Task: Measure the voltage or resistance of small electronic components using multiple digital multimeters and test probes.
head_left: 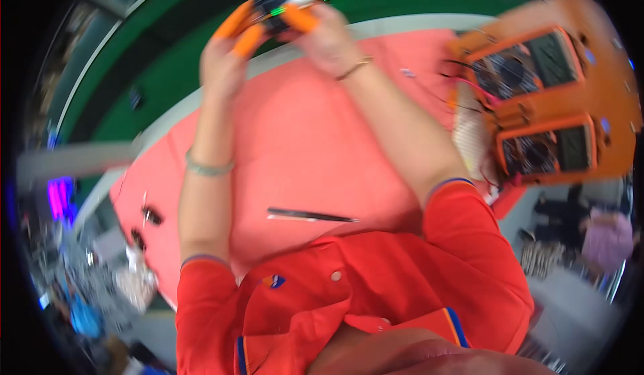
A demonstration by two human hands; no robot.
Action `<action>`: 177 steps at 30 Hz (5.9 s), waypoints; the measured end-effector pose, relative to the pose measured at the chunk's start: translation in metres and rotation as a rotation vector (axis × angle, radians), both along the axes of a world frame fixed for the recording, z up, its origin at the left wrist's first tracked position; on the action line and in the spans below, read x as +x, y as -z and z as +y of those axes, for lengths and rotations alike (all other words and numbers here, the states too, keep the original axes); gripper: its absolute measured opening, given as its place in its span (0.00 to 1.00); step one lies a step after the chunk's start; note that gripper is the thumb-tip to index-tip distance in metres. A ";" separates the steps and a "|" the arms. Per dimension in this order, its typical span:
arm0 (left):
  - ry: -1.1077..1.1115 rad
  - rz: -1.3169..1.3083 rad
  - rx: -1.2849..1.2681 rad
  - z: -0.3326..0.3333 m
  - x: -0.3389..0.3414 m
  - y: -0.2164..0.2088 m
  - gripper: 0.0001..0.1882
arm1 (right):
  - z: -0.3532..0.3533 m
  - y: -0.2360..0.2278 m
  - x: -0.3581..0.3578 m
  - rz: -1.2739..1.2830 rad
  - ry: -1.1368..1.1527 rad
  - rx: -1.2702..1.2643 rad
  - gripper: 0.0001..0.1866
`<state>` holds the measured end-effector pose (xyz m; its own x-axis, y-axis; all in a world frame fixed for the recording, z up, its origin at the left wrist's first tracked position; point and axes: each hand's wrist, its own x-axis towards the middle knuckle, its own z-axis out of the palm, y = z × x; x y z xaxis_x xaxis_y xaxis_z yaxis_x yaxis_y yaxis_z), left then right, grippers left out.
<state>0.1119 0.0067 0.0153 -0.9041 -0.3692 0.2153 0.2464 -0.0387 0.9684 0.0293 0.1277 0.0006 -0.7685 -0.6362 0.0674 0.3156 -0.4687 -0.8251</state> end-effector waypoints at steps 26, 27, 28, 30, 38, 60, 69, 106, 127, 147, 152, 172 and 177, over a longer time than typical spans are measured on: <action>-0.992 -0.949 -1.154 -0.167 0.072 0.013 0.31 | 0.004 0.018 -0.013 -0.176 -0.267 -0.245 0.11; -0.850 -0.993 -1.123 -0.183 0.075 0.026 0.30 | 0.003 0.018 -0.014 -0.186 -0.287 -0.236 0.12; -0.748 -1.013 -1.118 -0.178 0.072 0.026 0.26 | -0.001 0.021 -0.011 -0.199 -0.216 -0.184 0.13; -0.636 -0.692 -0.969 -0.179 0.063 0.039 0.20 | -0.001 0.022 -0.007 -0.133 -0.150 -0.124 0.11; -0.425 -0.891 -1.229 -0.068 0.018 -0.016 0.17 | 0.009 0.008 -0.012 -0.217 -0.125 -0.154 0.09; 0.020 -0.221 0.163 -0.010 0.009 -0.002 0.15 | -0.007 0.006 0.005 0.184 0.163 0.151 0.11; 0.040 -0.180 0.224 -0.006 0.009 -0.008 0.15 | -0.008 0.005 0.007 0.330 0.178 0.255 0.11; 0.322 0.189 0.863 -0.015 0.012 -0.007 0.21 | 0.000 0.014 -0.015 -0.044 0.161 0.037 0.10; -0.167 -0.213 -0.376 -0.006 0.002 0.011 0.17 | 0.001 -0.002 0.009 0.304 0.101 0.201 0.10; -0.049 -0.098 -0.014 -0.007 0.007 0.008 0.15 | 0.003 -0.005 0.010 0.240 -0.027 0.084 0.09; -0.011 -0.102 -0.030 -0.013 0.004 0.014 0.15 | 0.002 -0.002 0.008 0.238 -0.040 0.077 0.09; 0.071 -0.005 0.199 -0.017 0.011 -0.010 0.18 | 0.003 0.012 -0.014 -0.019 0.244 0.173 0.11; 0.184 0.050 0.281 -0.015 0.019 -0.017 0.18 | 0.000 0.015 -0.013 0.006 0.218 0.187 0.11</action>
<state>0.1310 -0.0081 0.0324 -0.9520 -0.2521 0.1737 0.2571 -0.3506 0.9005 0.0167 0.1279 -0.0146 -0.8883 -0.4583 -0.0302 0.2188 -0.3644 -0.9052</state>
